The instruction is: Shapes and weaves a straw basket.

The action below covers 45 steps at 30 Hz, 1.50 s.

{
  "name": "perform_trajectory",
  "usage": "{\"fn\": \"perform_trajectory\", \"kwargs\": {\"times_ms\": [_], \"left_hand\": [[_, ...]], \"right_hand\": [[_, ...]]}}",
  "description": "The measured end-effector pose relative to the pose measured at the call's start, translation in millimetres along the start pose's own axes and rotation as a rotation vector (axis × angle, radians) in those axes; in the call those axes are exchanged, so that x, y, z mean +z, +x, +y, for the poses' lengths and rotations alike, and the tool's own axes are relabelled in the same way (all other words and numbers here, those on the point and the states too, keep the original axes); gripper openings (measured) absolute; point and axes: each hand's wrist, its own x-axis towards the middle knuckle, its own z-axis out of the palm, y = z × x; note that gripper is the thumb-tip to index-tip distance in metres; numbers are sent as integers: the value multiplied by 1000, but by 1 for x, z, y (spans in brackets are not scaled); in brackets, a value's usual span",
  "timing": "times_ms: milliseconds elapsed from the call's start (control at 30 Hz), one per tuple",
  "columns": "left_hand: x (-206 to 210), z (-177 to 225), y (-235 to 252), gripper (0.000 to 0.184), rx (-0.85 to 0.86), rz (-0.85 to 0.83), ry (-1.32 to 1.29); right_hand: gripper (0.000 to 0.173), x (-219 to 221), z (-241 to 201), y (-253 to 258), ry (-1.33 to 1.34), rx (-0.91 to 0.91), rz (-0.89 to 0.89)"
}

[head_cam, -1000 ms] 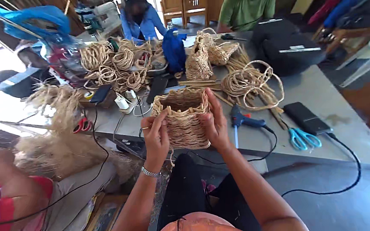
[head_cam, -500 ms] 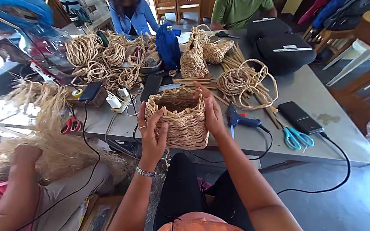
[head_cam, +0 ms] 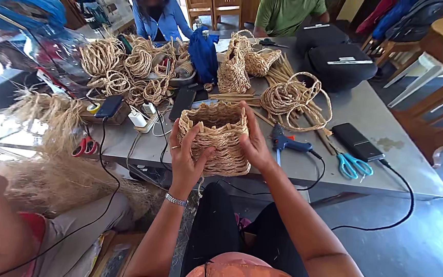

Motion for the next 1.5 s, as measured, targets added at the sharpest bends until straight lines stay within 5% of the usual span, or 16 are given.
{"fn": "perform_trajectory", "kwargs": {"times_ms": [67, 200, 333, 467, 533, 733, 1000, 1233, 1500], "left_hand": [[9, 13, 2, 62, -55, 44, 47], [29, 50, 3, 56, -124, 25, 229], [45, 69, -2, 56, -98, -53, 349], [45, 63, 0, 52, -74, -46, 343], [45, 60, 0, 50, -59, -19, 330], [36, 52, -1, 27, -18, 17, 316], [-8, 57, 21, 22, -167, -213, 64], [-45, 53, 67, 22, 27, -312, 164], [-41, 39, 104, 25, 188, -342, 231]], "right_hand": [[97, 0, -5, 3, -45, 11, 11], [65, -20, 15, 37, -21, 63, 7], [59, -43, 33, 62, -65, 245, 23], [38, -33, 4, 57, -341, -49, 215], [29, -19, -17, 51, -396, -217, 157], [31, 1, -19, 41, -485, -250, 34], [30, -1, -17, 42, -443, -251, 8], [29, 1, -17, 41, -462, -245, 11], [28, 4, -19, 42, -496, -237, 28]]}}
